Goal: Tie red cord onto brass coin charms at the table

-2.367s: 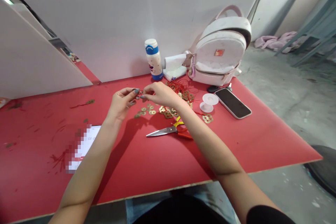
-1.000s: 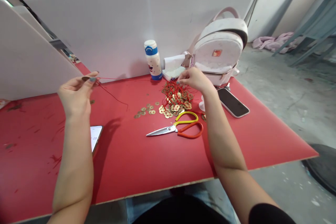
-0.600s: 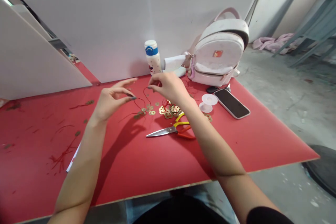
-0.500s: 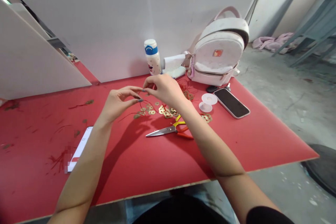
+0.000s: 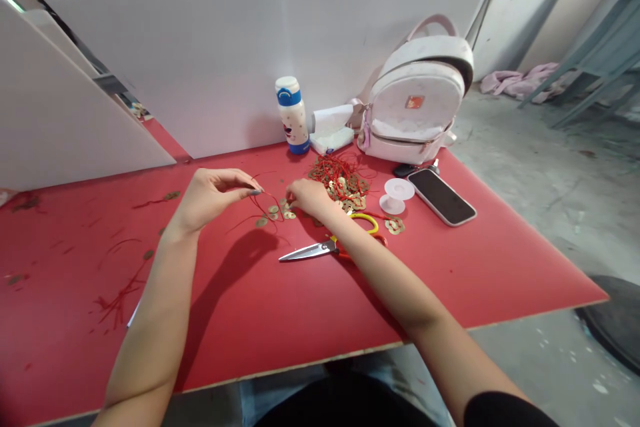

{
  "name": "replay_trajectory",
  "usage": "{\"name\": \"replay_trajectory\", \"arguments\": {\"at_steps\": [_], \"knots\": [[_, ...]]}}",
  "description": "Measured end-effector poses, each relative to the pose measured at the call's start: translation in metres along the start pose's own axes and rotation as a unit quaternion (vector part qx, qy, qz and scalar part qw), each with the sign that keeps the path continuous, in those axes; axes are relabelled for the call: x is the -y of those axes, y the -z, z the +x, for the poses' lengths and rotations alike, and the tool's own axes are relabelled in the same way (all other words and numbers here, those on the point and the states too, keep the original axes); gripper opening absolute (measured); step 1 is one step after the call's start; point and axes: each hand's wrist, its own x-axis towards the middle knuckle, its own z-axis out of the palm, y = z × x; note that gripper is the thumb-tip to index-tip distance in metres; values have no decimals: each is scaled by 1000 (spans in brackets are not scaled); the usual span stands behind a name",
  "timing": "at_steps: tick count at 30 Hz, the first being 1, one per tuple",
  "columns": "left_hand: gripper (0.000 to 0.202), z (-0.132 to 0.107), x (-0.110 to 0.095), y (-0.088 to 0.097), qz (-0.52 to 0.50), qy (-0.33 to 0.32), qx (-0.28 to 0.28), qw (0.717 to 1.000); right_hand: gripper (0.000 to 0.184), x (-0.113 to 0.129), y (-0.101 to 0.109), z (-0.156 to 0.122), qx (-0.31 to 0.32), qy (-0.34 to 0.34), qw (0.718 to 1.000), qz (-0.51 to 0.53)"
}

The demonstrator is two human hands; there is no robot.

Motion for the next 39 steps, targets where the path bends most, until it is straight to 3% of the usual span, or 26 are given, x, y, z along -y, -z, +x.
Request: {"name": "replay_trajectory", "arguments": {"at_steps": [6, 13, 15, 18, 20, 23, 39], "knots": [[16, 1, 2, 2, 45, 8, 10, 999, 11, 7, -15, 2, -14, -18, 1000, 12], [7, 2, 12, 1, 135, 19, 25, 990, 13, -4, -1, 3, -31, 1, 992, 123], [10, 3, 15, 0, 160, 26, 31, 986, 14, -7, 7, 4, -47, -2, 972, 231], [12, 4, 17, -3, 184, 38, 41, 981, 13, -10, 16, 4, -78, -10, 905, 417], [13, 4, 18, -6, 190, 39, 48, 980, 11, -10, 20, 3, -79, -15, 872, 483], [12, 5, 19, -8, 195, 36, 56, 979, 12, -8, 21, 2, -67, -25, 846, 529], [16, 6, 20, -14, 222, 38, 66, 972, 13, 6, 22, 1, -45, -27, 852, 520]]}}
